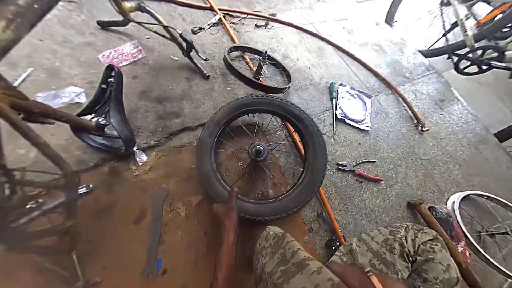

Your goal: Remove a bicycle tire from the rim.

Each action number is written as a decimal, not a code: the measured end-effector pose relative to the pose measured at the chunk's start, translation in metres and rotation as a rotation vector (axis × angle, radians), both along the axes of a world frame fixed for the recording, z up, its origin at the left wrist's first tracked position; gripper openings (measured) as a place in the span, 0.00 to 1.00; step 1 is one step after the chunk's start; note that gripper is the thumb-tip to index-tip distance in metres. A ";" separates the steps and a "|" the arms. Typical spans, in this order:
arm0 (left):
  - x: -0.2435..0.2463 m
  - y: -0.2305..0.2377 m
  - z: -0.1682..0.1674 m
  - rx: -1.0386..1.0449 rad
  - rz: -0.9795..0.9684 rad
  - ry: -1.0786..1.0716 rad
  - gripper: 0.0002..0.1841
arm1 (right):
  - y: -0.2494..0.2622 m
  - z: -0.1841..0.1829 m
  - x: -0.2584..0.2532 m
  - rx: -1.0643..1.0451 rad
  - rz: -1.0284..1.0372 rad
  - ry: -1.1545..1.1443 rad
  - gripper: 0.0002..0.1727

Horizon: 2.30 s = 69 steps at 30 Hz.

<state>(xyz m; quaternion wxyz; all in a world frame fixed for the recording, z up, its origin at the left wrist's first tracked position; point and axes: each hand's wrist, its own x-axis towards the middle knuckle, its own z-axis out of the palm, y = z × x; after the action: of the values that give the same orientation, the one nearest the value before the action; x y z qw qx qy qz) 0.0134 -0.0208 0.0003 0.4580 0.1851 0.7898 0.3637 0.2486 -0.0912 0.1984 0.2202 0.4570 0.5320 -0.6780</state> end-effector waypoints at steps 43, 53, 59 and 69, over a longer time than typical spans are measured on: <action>0.009 -0.029 0.009 0.108 0.015 -0.238 0.37 | 0.026 -0.060 -0.027 0.443 -0.135 -0.194 0.17; 0.032 -0.033 0.029 0.255 -0.044 -0.256 0.38 | 0.046 0.031 -0.088 0.218 -0.494 -0.397 0.19; 0.032 -0.022 0.019 0.323 0.073 -0.417 0.32 | 0.064 0.036 -0.086 0.171 -0.417 -0.280 0.21; 0.005 -0.015 0.001 0.354 -0.002 -0.480 0.31 | 0.014 -0.108 0.057 0.485 -0.346 0.062 0.19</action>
<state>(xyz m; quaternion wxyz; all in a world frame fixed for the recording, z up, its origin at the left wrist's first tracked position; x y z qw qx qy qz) 0.0182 -0.0354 0.0017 0.5926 0.1714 0.5829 0.5289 0.3059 -0.0773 0.0900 -0.0305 0.5593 0.5993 -0.5719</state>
